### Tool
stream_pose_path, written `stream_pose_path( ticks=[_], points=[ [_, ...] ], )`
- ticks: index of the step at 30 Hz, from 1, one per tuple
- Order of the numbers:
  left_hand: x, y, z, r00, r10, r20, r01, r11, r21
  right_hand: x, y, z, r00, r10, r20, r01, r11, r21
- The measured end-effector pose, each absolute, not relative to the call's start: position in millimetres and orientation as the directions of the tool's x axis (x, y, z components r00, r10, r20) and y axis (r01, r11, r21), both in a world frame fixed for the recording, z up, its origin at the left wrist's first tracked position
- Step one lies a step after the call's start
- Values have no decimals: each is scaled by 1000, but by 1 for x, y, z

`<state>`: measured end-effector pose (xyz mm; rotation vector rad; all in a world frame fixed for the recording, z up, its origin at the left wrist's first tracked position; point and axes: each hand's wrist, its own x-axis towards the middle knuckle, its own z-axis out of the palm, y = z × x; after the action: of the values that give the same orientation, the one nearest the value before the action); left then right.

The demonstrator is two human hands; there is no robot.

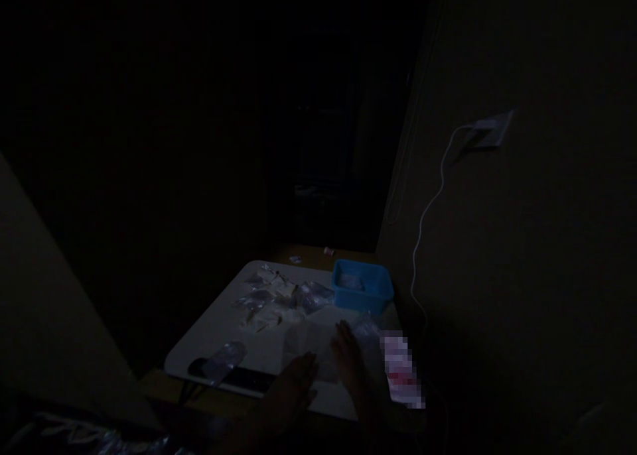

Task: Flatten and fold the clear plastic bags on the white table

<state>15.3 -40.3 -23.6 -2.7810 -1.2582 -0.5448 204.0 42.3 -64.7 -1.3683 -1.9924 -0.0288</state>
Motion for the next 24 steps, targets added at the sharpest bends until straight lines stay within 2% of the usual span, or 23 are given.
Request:
stream_pose_path(
  ticks=[3,11,17,21,24],
  points=[
    [8,-46,-19,630,709,315,722,-685,99,208,42,-66,-108,831,546,740,434,-514],
    [-3,-56,-26,696,651,302,653,-749,111,206,39,-64,-53,829,556,643,454,-616],
    [0,-59,-29,759,602,246,612,-790,46,208,39,-61,-39,831,555,637,448,-627],
    [5,-66,-25,709,625,325,649,-760,45,209,32,-51,-43,819,572,649,458,-607],
    [8,-66,-18,670,630,394,646,-756,110,211,24,-39,-39,810,585,685,447,-575]
  ],
)
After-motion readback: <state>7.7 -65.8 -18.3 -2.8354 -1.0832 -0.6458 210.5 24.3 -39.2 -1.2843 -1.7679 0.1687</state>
